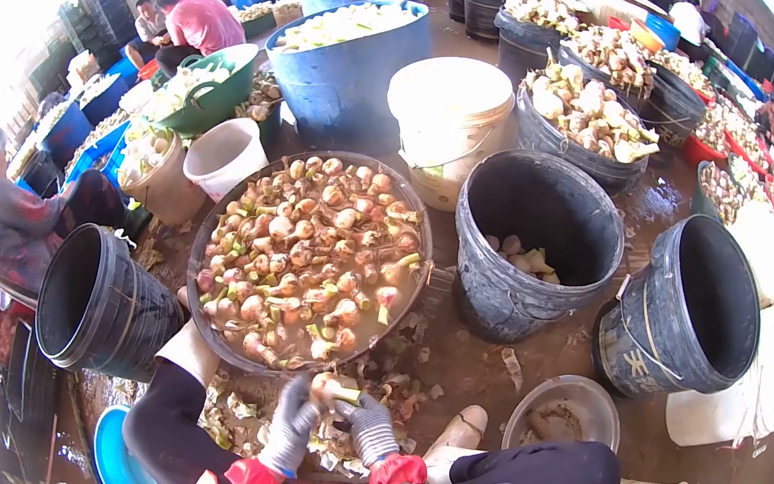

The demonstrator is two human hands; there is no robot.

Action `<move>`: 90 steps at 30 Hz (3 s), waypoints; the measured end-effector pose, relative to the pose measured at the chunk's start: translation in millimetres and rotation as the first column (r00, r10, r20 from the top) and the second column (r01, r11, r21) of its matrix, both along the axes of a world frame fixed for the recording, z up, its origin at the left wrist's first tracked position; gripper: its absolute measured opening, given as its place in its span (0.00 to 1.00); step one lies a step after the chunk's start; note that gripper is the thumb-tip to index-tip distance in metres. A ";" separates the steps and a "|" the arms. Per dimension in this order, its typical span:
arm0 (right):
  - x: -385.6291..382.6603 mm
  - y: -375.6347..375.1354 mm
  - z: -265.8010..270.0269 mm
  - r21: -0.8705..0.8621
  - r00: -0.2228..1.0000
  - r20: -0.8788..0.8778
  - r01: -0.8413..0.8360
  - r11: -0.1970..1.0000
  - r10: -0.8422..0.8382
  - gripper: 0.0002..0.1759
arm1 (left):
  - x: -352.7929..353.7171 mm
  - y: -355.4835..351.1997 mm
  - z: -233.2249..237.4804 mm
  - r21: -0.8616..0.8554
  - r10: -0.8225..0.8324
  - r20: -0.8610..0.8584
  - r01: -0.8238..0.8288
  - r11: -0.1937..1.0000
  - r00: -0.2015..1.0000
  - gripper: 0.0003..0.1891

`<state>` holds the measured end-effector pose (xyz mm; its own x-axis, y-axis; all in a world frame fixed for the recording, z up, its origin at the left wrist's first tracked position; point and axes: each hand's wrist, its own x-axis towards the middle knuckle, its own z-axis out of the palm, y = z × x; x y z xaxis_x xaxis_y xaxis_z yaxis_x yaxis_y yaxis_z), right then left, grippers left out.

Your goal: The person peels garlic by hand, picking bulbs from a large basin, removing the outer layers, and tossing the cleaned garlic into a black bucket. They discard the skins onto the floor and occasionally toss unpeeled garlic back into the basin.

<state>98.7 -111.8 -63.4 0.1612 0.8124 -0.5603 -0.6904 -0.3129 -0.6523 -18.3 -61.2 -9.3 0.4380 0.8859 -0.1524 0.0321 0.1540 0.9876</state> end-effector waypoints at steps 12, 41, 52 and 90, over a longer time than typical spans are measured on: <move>7.4 -5.3 20.4 -0.123 0.733 0.561 -0.385 0.915 0.384 0.14 | -19.5 14.0 -24.4 -0.432 0.186 0.203 -0.082 0.898 0.961 0.24; 11.7 -4.8 55.7 0.260 0.933 0.349 -0.182 0.948 0.083 0.12 | -66.6 16.7 -31.1 -0.506 0.257 0.144 -0.152 0.849 0.956 0.13; 77.7 2.3 34.0 0.339 0.757 -0.452 0.636 0.694 -0.473 0.11 | -86.8 16.5 -42.9 -0.761 0.473 0.251 -0.130 0.635 0.844 0.12; 8.1 26.4 -14.6 0.054 0.812 0.583 -0.073 0.996 0.028 0.26 | 15.5 100.3 -18.2 -0.337 0.082 -0.059 -0.097 0.936 0.995 0.22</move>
